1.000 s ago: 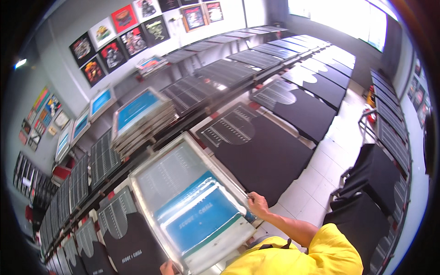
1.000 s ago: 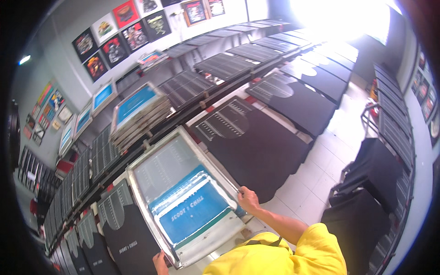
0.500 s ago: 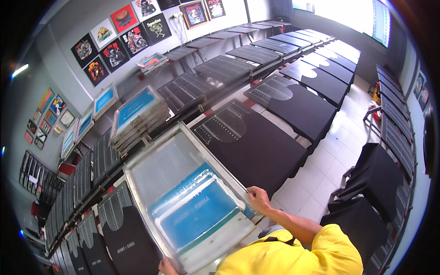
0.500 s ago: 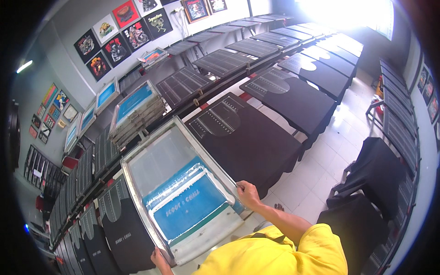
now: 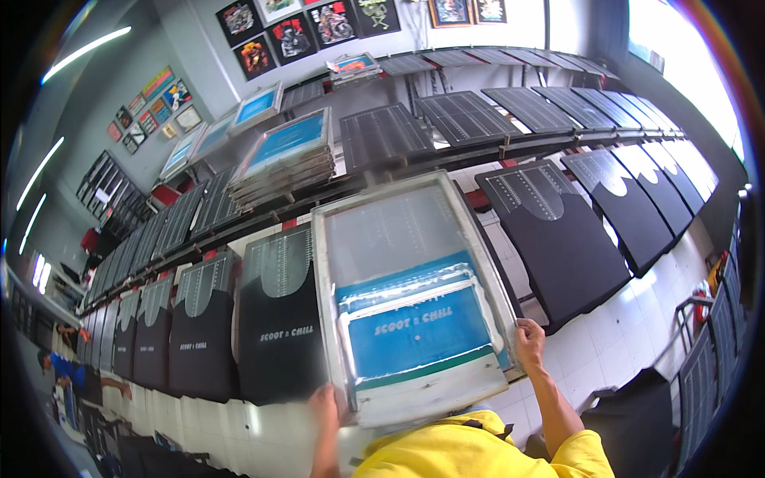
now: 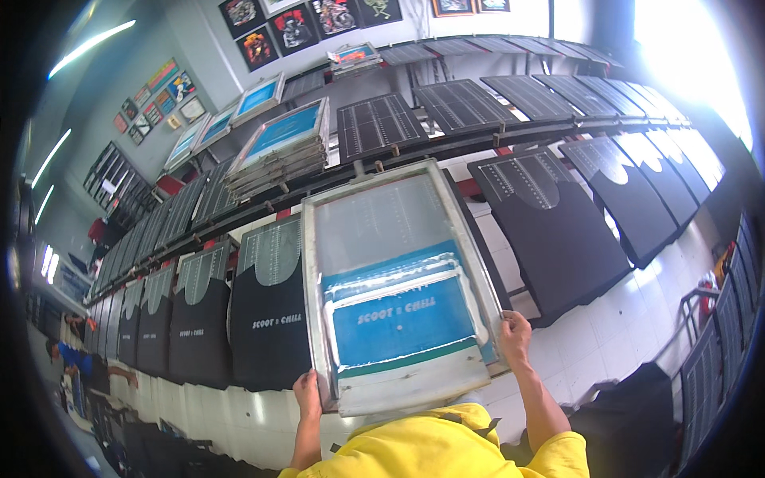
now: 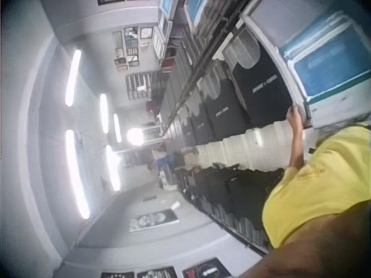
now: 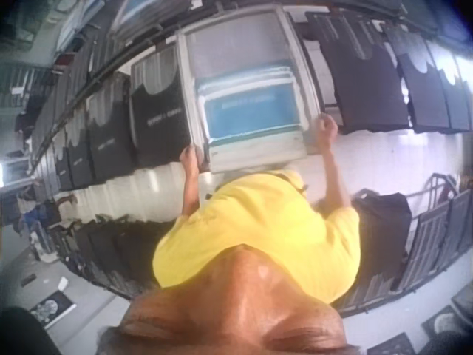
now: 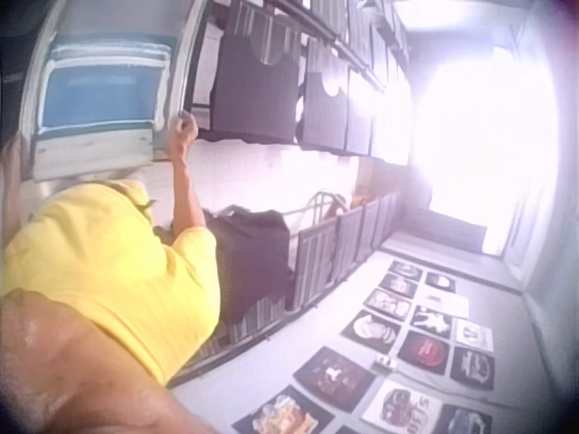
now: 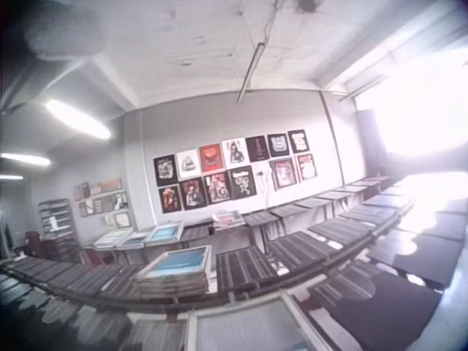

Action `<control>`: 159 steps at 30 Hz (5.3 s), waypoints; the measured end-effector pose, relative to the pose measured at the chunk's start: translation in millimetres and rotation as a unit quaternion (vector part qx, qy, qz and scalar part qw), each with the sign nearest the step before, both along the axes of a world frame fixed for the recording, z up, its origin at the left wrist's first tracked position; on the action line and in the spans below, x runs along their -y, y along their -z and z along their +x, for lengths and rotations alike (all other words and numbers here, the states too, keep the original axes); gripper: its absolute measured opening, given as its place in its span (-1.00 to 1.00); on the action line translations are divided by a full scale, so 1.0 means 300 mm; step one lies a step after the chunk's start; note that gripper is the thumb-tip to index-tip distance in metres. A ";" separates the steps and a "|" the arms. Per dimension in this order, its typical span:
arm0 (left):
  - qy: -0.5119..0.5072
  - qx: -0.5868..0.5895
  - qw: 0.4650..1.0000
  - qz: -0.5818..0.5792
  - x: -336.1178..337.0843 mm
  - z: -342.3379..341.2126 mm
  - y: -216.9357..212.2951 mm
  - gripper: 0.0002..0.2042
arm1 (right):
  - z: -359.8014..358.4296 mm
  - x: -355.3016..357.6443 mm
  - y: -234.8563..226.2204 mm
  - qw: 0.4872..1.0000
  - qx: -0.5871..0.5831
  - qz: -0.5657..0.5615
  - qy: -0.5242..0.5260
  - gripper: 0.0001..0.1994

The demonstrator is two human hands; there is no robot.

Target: The person performs screen printing on garments by applying ink with a squeegee through a framed mesh screen onto black t-shirts secured on a printing table.

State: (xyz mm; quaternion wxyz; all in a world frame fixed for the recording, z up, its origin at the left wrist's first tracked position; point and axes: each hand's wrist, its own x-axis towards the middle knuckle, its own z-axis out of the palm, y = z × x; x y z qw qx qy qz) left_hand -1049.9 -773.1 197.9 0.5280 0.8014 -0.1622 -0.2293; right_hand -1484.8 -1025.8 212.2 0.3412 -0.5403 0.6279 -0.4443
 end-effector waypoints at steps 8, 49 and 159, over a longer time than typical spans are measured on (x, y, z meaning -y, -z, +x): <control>0.012 -0.075 0.996 -0.051 0.207 -0.180 0.044 -0.70 | -0.201 0.177 0.002 0.999 -0.042 0.006 0.011 -0.77; 0.149 0.145 0.962 0.177 0.327 -0.170 -0.066 -0.70 | -0.173 0.296 0.090 0.999 -0.034 -0.009 -0.010 -0.80; 0.403 -0.309 0.859 -0.062 0.311 -0.830 0.054 -0.47 | 0.409 0.624 -0.273 0.742 -0.409 -0.297 -0.440 -0.69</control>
